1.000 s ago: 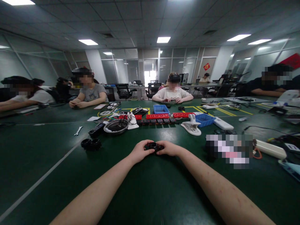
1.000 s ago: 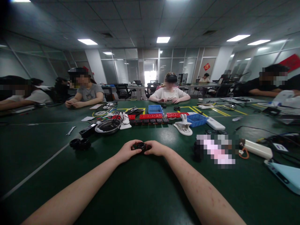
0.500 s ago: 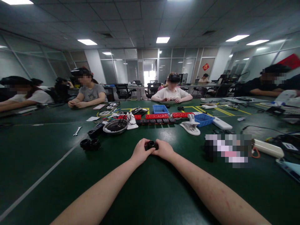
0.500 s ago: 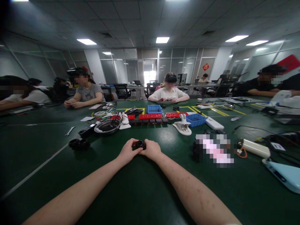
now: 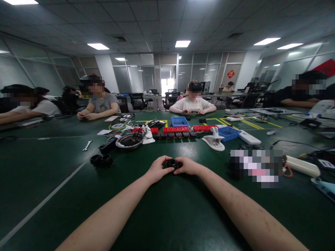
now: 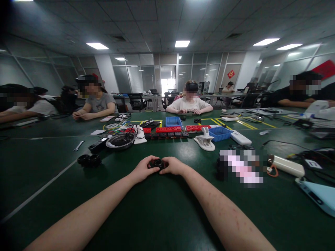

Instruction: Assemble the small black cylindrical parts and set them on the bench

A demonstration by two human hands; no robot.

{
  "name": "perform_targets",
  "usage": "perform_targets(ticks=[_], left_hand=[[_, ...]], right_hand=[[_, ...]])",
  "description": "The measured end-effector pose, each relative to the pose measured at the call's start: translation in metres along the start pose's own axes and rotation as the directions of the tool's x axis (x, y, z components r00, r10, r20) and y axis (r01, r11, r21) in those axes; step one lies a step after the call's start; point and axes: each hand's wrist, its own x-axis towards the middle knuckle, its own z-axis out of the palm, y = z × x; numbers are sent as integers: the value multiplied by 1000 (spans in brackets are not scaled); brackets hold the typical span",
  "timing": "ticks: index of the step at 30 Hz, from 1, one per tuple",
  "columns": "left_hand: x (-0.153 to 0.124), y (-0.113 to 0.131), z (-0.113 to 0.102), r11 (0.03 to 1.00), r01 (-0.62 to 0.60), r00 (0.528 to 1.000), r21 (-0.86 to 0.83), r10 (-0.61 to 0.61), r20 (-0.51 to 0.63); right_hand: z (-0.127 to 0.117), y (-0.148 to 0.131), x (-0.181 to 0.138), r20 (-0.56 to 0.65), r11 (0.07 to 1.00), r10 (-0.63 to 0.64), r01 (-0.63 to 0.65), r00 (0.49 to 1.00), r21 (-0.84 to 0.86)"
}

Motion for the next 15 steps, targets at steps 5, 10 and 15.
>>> perform_targets(ticks=[5,10,15], left_hand=[[1,-6,3,998,-25,995,60,30,-93],[2,-13,-4,980,-15,999,198,22,-34],[1,-8,2,944,22,1000,329,-15,-23]], right_hand=[[-3,-4,-1,-33,998,34,-36,999,-46],[-29,-7,-11,153,980,23,-52,988,193],[-9,-26,-6,-256,997,56,-69,965,-40]])
